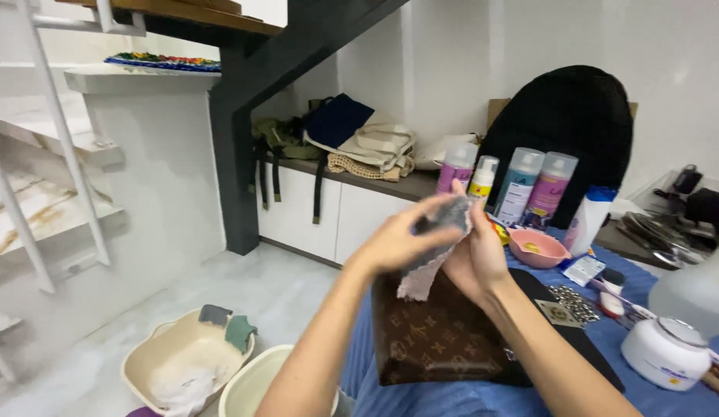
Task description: Cleaning and conditioning a leather handbag using a cloth and specialized cleaning solutions.
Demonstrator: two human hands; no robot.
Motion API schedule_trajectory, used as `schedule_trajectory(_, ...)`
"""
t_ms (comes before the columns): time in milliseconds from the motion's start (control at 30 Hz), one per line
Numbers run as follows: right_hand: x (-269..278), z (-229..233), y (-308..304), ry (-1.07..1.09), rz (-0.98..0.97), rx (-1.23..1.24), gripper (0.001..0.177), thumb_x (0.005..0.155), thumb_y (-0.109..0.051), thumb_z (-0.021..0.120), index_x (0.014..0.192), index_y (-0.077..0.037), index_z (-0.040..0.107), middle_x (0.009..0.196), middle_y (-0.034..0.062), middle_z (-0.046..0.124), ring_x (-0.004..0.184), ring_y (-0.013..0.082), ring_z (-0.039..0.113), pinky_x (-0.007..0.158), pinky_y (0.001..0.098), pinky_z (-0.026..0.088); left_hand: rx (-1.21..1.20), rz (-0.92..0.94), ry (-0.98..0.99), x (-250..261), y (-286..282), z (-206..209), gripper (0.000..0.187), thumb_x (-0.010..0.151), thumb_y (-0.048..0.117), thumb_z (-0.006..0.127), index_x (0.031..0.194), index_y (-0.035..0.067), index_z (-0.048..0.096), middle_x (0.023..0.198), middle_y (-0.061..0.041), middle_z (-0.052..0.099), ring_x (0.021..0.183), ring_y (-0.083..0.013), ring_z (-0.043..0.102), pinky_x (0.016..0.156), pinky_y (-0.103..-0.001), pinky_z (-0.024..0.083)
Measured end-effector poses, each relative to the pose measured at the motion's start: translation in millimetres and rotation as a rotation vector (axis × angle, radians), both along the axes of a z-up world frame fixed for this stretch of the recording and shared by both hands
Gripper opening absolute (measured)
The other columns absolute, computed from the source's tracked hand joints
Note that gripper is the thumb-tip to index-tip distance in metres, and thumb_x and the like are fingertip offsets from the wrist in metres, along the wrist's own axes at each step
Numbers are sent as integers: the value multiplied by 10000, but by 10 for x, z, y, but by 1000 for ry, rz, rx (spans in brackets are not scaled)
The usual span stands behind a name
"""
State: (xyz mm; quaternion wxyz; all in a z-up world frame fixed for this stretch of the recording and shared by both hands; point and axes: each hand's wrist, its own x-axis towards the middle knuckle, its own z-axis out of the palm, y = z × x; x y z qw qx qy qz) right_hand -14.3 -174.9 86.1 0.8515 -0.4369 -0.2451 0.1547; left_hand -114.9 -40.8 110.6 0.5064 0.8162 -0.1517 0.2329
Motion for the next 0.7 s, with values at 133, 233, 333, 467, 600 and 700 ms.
schedule_trajectory(133,52,-127,-89,-284,37,-194,709,1023,-625,224,1658,-362,54,1706,204,179,1561,405,153,1207,636,134,19,283,-163,583,14,-324,316,895,145,686,1159,304,758,1067,-130,784,1138,-373,706,1011,-463,557)
schedule_trajectory(233,-37,-271,-137,-506,-71,-490,774,1042,-569,273,1664,-162,59,1668,334,-52,1513,556,-91,1172,733,-22,-43,429,-339,731,400,-460,356,905,72,624,1107,325,772,1011,-50,777,1101,-303,711,1008,-421,535)
schedule_trajectory(333,26,-472,-185,-584,-124,-829,685,1095,-475,251,1641,-67,181,1691,273,72,1572,425,25,1263,565,-5,407,209,173,259,165,-276,360,919,252,581,1106,6,765,1090,-293,743,1162,-463,670,1042,-592,497)
schedule_trajectory(467,257,-627,-81,-655,-94,-981,625,1092,-434,262,1665,-208,159,1701,180,158,1580,349,89,1288,496,27,882,153,160,13,124,-587,398,938,392,559,1198,172,765,1376,-133,671,1520,-337,366,1254,-587,200)
schedule_trajectory(600,234,-602,-70,-545,-118,-1123,703,975,-571,252,1624,-302,253,1723,-73,212,1605,126,108,1291,345,56,824,-160,-43,-587,66,-576,253,899,223,574,1032,134,770,1053,-104,714,1149,-344,537,1051,-519,341)
schedule_trajectory(700,174,-619,-48,-570,-139,-1197,683,973,-573,282,1607,-322,316,1712,-66,251,1606,128,114,1296,352,60,512,-309,-232,-929,161,-680,116,937,202,672,916,106,733,886,-50,732,889,-257,683,910,-378,516)
